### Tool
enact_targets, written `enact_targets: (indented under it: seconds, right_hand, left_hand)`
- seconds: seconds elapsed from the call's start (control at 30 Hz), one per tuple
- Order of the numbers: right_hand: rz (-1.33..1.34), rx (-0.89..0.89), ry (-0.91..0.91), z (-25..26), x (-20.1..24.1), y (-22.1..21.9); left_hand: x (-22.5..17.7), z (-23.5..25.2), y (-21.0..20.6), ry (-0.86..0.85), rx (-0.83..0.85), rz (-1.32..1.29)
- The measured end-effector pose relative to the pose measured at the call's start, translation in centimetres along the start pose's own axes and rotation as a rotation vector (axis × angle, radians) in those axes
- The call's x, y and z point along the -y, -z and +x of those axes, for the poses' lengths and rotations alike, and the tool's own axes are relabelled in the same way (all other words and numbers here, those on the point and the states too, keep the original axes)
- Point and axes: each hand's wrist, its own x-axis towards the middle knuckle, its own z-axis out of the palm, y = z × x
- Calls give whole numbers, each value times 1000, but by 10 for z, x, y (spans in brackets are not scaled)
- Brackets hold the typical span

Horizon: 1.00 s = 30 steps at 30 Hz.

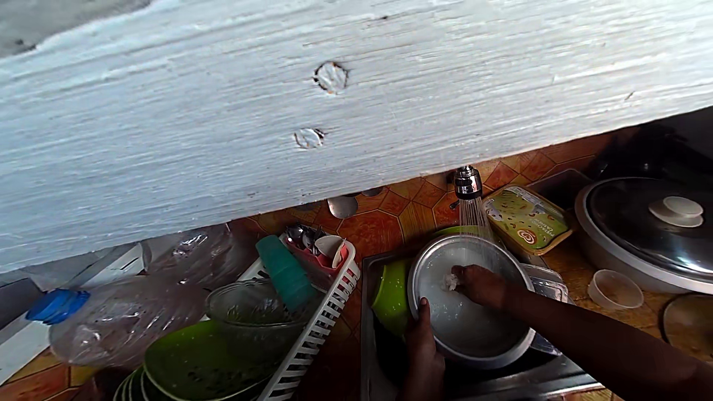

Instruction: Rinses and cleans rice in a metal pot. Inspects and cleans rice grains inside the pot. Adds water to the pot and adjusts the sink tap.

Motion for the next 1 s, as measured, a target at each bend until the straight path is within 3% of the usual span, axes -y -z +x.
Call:
enact_targets:
  seconds: [0.13,0.23,0.43,0.67,0.83,0.9,1.0]
  right_hand:
    - [-186,55,88,-9,-7,6]
    - [-333,232,32,-20,-9,6]
    - [-398,250,-67,-19,-15,-22]
    - [-75,209,-193,3,2,-32]
    - [602,-32,-170,10,-14,-35]
    - [527,-107,-107,10,-10,-25]
    - [120,-145,-40,5,7,-8]
  left_hand:
    - [0,-2,0,-5,10,8]
    - [-1,-1,0,4,4,2]
    - [0,-3,-1,1,-20,14]
    - [0,-5,-3,-5,-31,-11]
    - [-1,-6,-3,-10,-31,-6]
    - [0,-7,-3,-14,-29,-6]
    - [-1,-8,-3,-27,-27,3]
